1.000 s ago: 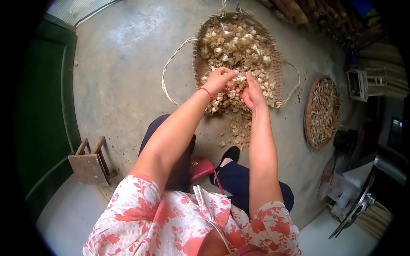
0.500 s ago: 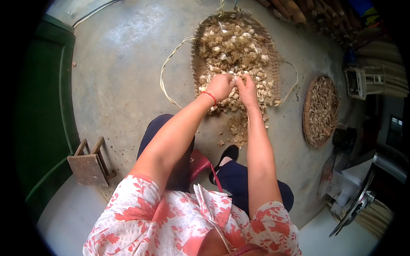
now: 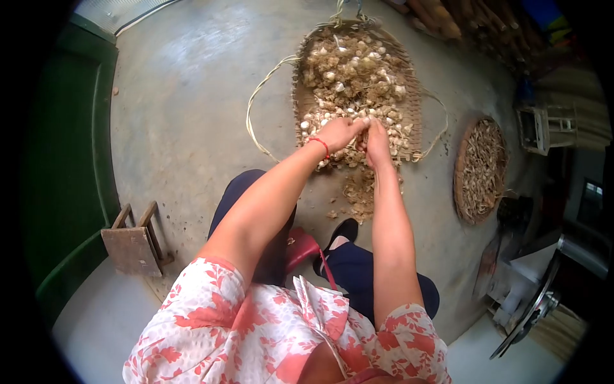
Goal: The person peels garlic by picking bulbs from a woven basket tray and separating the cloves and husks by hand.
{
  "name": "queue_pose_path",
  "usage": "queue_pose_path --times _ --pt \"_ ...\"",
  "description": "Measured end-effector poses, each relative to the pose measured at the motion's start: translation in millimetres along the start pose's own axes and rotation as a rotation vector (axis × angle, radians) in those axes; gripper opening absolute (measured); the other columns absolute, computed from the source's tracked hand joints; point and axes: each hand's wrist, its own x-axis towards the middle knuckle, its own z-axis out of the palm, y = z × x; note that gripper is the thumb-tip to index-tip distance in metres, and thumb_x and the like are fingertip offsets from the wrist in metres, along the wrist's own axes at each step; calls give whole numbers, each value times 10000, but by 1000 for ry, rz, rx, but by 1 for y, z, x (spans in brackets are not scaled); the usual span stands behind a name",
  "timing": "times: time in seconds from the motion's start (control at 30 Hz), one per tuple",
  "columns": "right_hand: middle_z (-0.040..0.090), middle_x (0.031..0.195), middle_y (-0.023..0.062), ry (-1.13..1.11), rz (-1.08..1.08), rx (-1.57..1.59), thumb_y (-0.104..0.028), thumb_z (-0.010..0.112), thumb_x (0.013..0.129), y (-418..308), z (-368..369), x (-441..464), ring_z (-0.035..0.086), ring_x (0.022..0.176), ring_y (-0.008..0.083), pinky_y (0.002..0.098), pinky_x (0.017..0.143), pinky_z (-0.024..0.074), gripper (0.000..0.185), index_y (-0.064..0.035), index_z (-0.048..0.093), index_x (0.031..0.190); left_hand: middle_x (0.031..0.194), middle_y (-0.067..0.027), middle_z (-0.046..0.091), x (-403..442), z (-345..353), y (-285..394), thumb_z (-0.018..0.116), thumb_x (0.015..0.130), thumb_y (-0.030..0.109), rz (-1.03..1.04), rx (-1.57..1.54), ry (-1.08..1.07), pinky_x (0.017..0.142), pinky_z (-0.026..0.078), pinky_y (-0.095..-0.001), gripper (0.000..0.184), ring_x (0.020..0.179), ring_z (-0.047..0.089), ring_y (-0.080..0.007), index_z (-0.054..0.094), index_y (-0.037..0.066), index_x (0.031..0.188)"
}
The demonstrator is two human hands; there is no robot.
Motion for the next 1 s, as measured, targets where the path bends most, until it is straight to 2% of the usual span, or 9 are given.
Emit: queue_pose_path --times 0.1,0.17,0.27,0.4,0.57,0.63,0.7,0.8,1.0 --pt "456 599 9 -2 -51 101 -286 356 1001 -1 16 -4 361 434 74 221 378 299 260 -63 483 957 707 -137 607 3 3 -7 434 911 547 81 18 65 621 480 -337 611 657 605 -201 602 -32 808" --pt "457 596 15 -49 -19 342 -288 353 1000 -4 16 -4 354 417 81 222 358 294 262 -62 479 957 716 -119 612 7 5 -9 431 959 420 47 -738 -119 628 487 -304 472 677 609 -163 568 -16 844" --pt "446 575 12 -23 40 482 -295 353 1000 -9 12 -2 336 393 84 223 350 286 267 -66 477 939 730 -107 618 3 1 3 415 984 316 70 -752 -174 636 493 -294 365 687 609 -143 539 -12 880" --pt "435 549 -3 62 62 170 -311 345 997 -5 6 -8 335 382 86 226 354 286 305 -88 474 835 716 -101 606 -11 2 6 452 966 289 312 -31 -39 665 483 -331 354 689 608 -189 558 3 785" --pt "431 532 -14 -1 92 252 -317 365 991 19 -21 -8 330 368 77 215 338 269 291 -102 496 845 833 -145 656 -12 11 7 483 934 261 149 -63 -70 740 487 -357 302 804 635 -249 603 1 839" --pt "498 556 21 219 187 -184 -354 443 950 51 -60 -2 424 412 123 268 395 368 340 -73 533 780 919 -165 661 -3 19 -10 484 914 283 2 483 44 777 493 -394 297 865 636 -306 606 13 940" --pt "599 742 77 298 47 -972 -370 552 876 81 -109 -6 570 610 219 364 574 472 314 -60 598 856 939 -168 658 -8 9 -15 485 907 303 -53 533 36 789 494 -408 309 886 632 -319 586 26 999" --pt "612 1019 118 450 149 -1398 -370 572 841 76 -115 -19 595 883 298 442 809 460 324 -67 651 923 989 -170 650 -19 -6 -10 509 890 330 -186 592 19 813 492 -417 367 920 630 -317 516 58 1136" --pt "577 1187 121 202 -338 -983 -180 478 907 18 1 56 572 1043 244 396 938 434 312 -65 563 1184 1049 -182 630 -27 -15 -9 547 872 301 -121 634 -59 841 481 -431 377 989 602 -330 524 80 1176"
